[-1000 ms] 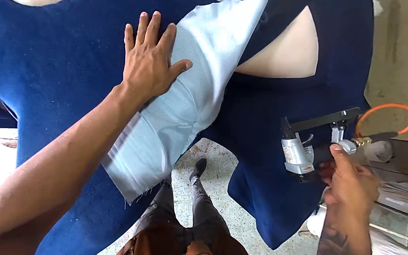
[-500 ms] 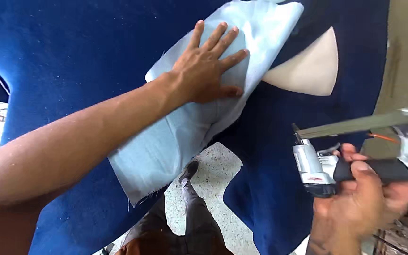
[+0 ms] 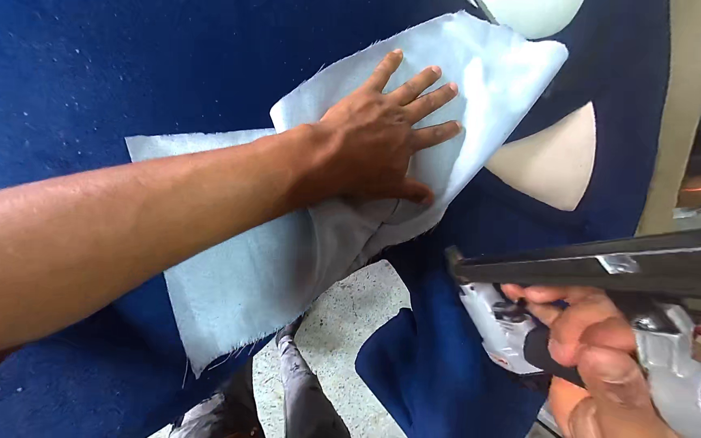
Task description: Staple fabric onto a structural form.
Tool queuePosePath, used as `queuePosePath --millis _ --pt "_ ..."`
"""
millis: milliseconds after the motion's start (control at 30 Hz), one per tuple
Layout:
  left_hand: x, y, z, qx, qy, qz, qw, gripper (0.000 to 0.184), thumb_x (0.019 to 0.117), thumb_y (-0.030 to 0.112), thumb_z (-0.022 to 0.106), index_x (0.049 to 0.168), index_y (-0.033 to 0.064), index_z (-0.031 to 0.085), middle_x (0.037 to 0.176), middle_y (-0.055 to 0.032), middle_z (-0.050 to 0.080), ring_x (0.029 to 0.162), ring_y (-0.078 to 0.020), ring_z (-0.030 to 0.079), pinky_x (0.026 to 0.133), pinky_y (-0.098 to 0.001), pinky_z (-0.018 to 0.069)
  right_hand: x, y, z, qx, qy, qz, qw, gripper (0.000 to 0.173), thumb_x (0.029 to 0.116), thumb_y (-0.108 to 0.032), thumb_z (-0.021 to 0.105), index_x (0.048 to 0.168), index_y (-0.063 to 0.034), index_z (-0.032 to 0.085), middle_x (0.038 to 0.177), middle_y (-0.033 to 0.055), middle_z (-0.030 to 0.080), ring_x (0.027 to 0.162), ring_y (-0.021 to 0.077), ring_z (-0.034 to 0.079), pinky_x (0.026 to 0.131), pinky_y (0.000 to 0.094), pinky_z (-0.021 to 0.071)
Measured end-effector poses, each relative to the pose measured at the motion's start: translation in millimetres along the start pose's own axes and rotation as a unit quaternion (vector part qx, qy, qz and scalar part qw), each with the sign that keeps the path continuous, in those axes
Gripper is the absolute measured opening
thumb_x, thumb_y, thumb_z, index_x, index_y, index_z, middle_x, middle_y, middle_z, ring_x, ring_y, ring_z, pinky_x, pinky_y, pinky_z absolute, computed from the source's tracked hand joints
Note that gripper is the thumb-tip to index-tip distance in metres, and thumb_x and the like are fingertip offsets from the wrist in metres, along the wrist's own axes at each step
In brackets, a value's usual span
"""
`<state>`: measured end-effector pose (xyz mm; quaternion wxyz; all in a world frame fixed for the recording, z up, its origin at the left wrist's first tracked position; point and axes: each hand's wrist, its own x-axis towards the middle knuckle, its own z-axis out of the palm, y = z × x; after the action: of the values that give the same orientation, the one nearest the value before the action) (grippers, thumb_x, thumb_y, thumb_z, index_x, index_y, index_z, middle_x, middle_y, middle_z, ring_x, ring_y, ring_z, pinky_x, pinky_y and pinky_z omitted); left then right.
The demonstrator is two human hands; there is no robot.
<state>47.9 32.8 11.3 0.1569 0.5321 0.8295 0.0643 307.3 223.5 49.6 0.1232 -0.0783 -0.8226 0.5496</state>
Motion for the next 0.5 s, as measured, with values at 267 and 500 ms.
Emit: queuePosePath --millis 267,500 --pt "26 -21 44 0.003 0.137 0.038 0.990 0.099 0.0811 0.090 0.035 0.159 0.0290 0.040 0.172 -0.0122 0.019 0.157 -0.0417 0.014 0.120 -0.0743 0.0063 41 -5 49 -0.026 -0.060 -0.023 0.998 0.021 0.0921 -0.034 0.076 0.101 -0.0159 0.070 0.091 0.0056 0.073 0.083 0.0238 0.072 0.086 0.0435 0.0615" --pt "26 -20 45 -0.003 0.150 0.020 0.988 0.098 0.0745 0.090 0.045 0.143 0.0209 0.060 0.171 -0.0126 0.022 0.157 -0.0389 0.018 0.121 -0.0707 0.0070 59 0 49 -0.082 -0.049 -0.024 0.995 0.020 0.0946 -0.027 0.071 0.098 -0.0072 0.068 0.089 0.0104 0.073 0.075 0.0246 0.070 0.074 0.0418 0.0620"
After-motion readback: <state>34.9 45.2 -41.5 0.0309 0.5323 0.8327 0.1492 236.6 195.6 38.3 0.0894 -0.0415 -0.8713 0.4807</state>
